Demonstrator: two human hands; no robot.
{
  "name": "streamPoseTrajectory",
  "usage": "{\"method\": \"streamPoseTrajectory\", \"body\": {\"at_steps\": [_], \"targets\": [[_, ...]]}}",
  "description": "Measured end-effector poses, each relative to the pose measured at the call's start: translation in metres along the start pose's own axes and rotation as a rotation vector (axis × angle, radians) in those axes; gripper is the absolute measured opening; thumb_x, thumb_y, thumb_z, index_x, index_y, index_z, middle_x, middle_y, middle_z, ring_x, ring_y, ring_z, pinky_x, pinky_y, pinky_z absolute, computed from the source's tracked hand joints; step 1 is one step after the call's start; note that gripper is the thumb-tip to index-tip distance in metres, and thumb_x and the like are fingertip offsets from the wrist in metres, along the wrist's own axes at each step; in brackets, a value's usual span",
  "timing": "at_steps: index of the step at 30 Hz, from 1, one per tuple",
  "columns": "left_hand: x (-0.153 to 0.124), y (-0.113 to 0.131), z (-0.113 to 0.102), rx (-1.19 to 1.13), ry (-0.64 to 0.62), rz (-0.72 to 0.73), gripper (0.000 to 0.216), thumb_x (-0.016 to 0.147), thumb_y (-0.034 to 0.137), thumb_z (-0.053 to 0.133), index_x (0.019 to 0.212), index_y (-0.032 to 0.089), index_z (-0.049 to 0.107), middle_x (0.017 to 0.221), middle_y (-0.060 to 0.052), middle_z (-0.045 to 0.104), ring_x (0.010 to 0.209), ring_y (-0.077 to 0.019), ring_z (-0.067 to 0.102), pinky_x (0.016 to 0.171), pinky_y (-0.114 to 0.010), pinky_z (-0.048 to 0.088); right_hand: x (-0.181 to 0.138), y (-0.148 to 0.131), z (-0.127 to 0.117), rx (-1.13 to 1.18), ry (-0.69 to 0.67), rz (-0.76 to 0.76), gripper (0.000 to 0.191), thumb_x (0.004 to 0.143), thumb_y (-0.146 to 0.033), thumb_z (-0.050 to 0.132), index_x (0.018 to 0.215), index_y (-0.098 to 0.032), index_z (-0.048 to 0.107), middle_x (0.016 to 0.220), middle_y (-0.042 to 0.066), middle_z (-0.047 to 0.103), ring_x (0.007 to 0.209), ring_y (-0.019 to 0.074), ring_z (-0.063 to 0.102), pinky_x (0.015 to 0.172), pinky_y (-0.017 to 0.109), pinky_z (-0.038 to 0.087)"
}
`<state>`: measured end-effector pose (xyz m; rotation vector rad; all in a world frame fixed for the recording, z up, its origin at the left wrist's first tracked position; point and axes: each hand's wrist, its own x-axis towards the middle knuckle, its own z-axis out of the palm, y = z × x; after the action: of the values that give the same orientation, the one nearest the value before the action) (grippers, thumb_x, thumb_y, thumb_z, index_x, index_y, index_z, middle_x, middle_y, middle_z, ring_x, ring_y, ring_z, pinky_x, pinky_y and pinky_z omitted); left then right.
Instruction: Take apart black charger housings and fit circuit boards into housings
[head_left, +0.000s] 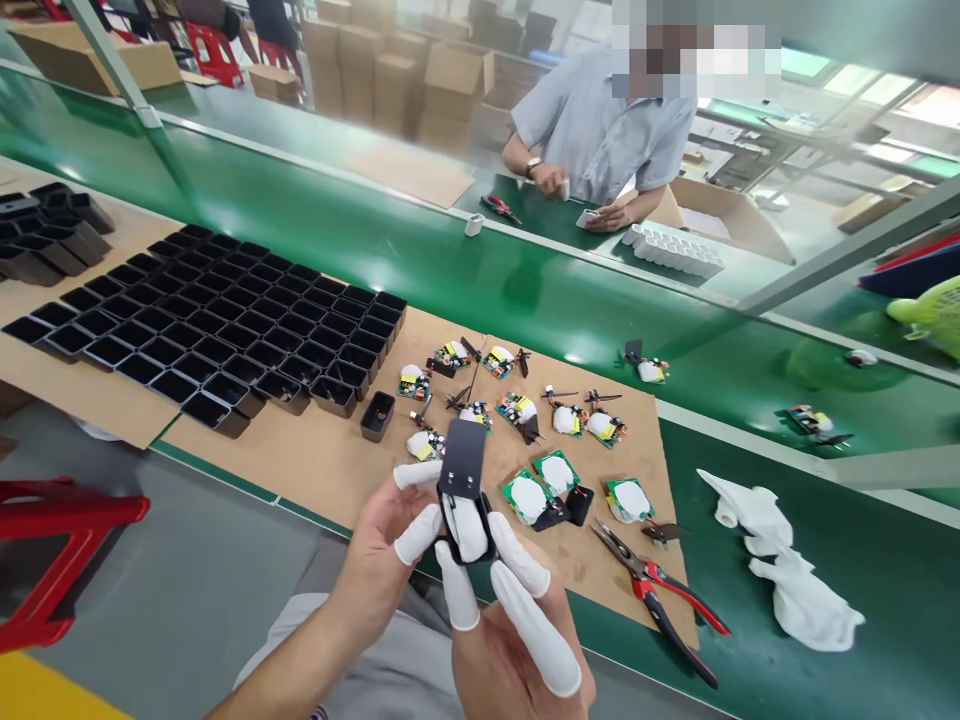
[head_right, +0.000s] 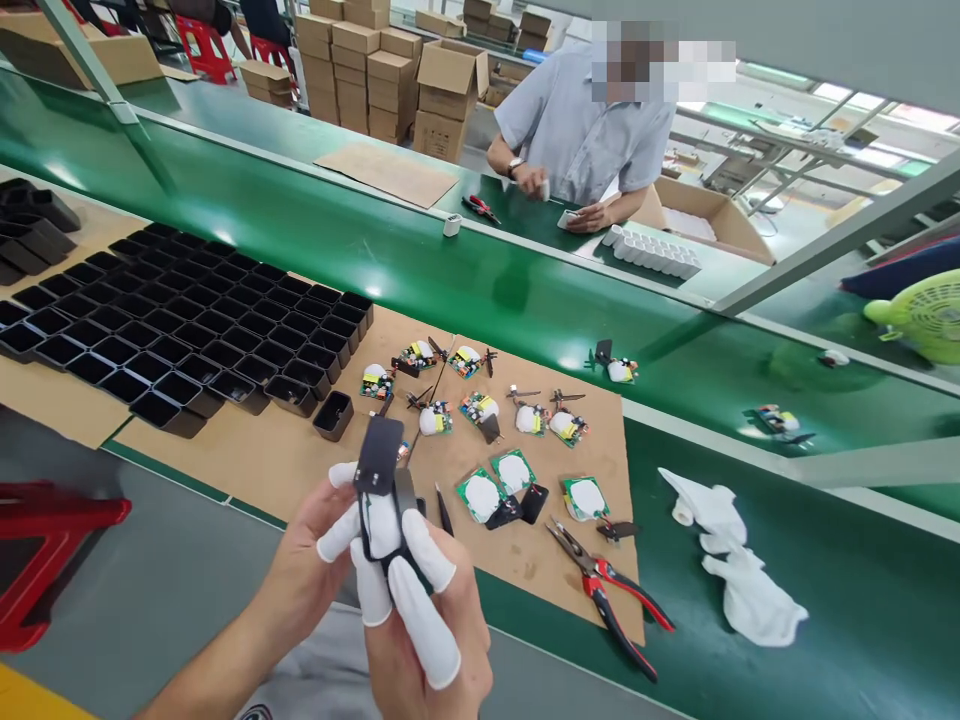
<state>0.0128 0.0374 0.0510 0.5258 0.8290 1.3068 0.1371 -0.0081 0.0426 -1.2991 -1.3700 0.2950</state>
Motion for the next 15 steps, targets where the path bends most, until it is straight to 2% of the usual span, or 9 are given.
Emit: {"method": "streamPoseTrajectory", "body": {"at_steps": [3,6,9,13,15], "targets": [[0.0,-0.006,0.003,-0.014,0.026,-0.028,0.057,0.085,0.059,0.099,0.128,0.024,0.084,0.123,-0.01,0.087,0.108,-0.0277,0.082,0.093,-0.033,0.064,0.0,-0.003,0.0,0.003,0.035,-0.065,0.066,0.084,0.0,0.092,0.142,-0.028,0.08,0.124,0.01,0.085,0.1,0.03,0.085,0.077,0.042,0.074],[0.0,-0.007,0.003,-0.027,0.009,-0.024,0.053,0.087,0.056,0.099,0.128,0.025,0.085,0.116,-0.009,0.089,0.104,-0.0267,0.083,0.093,-0.033,0.063,0.0,-0.003,0.008,0.092,0.13,-0.119,0.062,0.084,0.001,0.091,0.137,-0.027,0.081,0.125,0.013,0.083,0.106,0.0326,0.084,0.079,0.047,0.076],[-0.001,-0.003,0.003,-0.064,-0.009,-0.058,0.053,0.087,0.052,0.099,0.13,0.026,0.084,0.123,-0.009,0.087,0.105,-0.0269,0.083,0.092,-0.033,0.064,0.002,0.002,0.017,0.15,0.165,-0.134,0.06,0.086,-0.001,0.092,0.139,-0.026,0.08,0.122,0.013,0.082,0.105,0.0311,0.083,0.08,0.048,0.076],[-0.003,0.003,0.005,-0.102,0.01,-0.173,0.058,0.082,0.046,0.102,0.133,0.027,0.083,0.132,-0.01,0.084,0.109,-0.0278,0.081,0.09,-0.033,0.063,0.005,0.01,0.021,0.145,0.201,-0.282,0.064,0.082,0.0,0.096,0.137,-0.028,0.08,0.119,0.007,0.08,0.107,0.0269,0.081,0.083,0.046,0.076],[-0.003,0.003,0.006,-0.118,0.022,-0.188,0.059,0.08,0.045,0.104,0.131,0.026,0.085,0.129,-0.01,0.085,0.108,-0.0268,0.08,0.088,-0.03,0.061,0.004,0.014,0.02,0.145,0.193,-0.272,0.064,0.079,0.002,0.097,0.133,-0.029,0.08,0.119,0.004,0.079,0.112,0.0265,0.08,0.089,0.046,0.076]]}}
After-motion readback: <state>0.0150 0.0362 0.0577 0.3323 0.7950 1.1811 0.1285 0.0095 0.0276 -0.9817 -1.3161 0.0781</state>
